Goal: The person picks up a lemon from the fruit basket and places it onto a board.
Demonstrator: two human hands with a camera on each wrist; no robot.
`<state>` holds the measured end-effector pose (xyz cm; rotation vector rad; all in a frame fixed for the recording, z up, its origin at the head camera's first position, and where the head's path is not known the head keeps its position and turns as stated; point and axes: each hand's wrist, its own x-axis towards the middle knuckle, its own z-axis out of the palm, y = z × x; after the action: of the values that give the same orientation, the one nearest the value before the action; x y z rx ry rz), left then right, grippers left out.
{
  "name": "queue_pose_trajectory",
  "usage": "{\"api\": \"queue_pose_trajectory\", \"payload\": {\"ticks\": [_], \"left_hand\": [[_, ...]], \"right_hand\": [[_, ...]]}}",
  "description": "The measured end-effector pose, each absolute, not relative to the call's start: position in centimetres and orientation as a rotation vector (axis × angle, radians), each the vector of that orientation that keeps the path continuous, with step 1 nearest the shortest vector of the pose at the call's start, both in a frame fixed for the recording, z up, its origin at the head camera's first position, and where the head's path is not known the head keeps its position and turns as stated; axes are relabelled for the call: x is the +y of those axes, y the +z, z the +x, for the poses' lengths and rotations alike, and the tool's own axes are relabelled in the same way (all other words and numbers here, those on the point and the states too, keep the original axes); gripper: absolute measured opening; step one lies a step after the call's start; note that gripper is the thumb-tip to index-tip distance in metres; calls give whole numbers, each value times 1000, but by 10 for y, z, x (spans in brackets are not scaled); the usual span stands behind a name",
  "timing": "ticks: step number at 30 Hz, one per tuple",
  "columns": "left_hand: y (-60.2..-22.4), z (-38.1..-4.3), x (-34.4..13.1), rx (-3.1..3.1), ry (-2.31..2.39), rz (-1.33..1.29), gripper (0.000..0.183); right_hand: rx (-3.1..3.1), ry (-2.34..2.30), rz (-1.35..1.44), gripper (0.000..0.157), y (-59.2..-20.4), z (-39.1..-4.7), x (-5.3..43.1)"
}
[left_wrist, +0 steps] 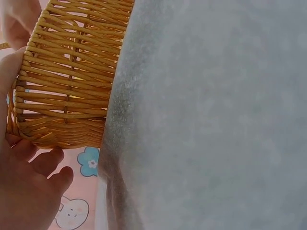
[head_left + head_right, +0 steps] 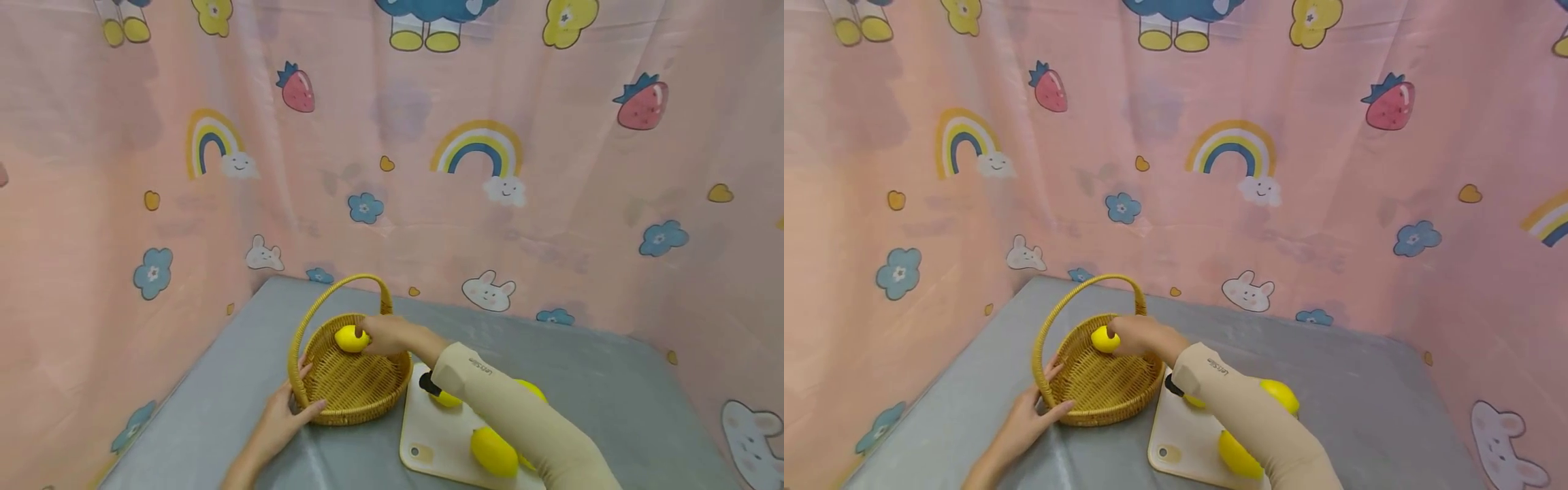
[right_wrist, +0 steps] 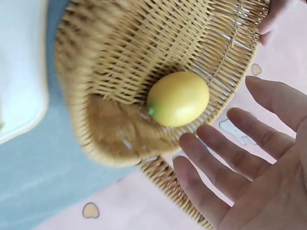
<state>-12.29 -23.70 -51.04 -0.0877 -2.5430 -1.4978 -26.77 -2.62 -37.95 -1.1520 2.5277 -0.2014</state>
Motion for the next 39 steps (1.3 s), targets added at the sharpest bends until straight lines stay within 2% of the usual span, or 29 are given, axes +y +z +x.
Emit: {"api": "queue_pose_trajectory", "payload": {"ticks": [11,17,23,32,39], "left_hand": [[-509,-124,-237,-2533,-1565,-73,76],[-509,-125,-237,-2525,-1564,-72,75],[-511,-124,-239,-2517,-1540,-87,77],[-513,-122,-239,-2514,-1555,-105,77],[-511,-123,-239,-2525,-1552,-103,76]], "right_hand": [[2545,-152,-1112,57,-396,-276,-57],[2539,-116,-1095,60,-404,-276,-63],[2512,-122,-1134,58,-410,-272,-66],[2391,-271,-1334,35,-413,-268,-64],[2333,-381,-1421,37,-412,-267,-68]]}}
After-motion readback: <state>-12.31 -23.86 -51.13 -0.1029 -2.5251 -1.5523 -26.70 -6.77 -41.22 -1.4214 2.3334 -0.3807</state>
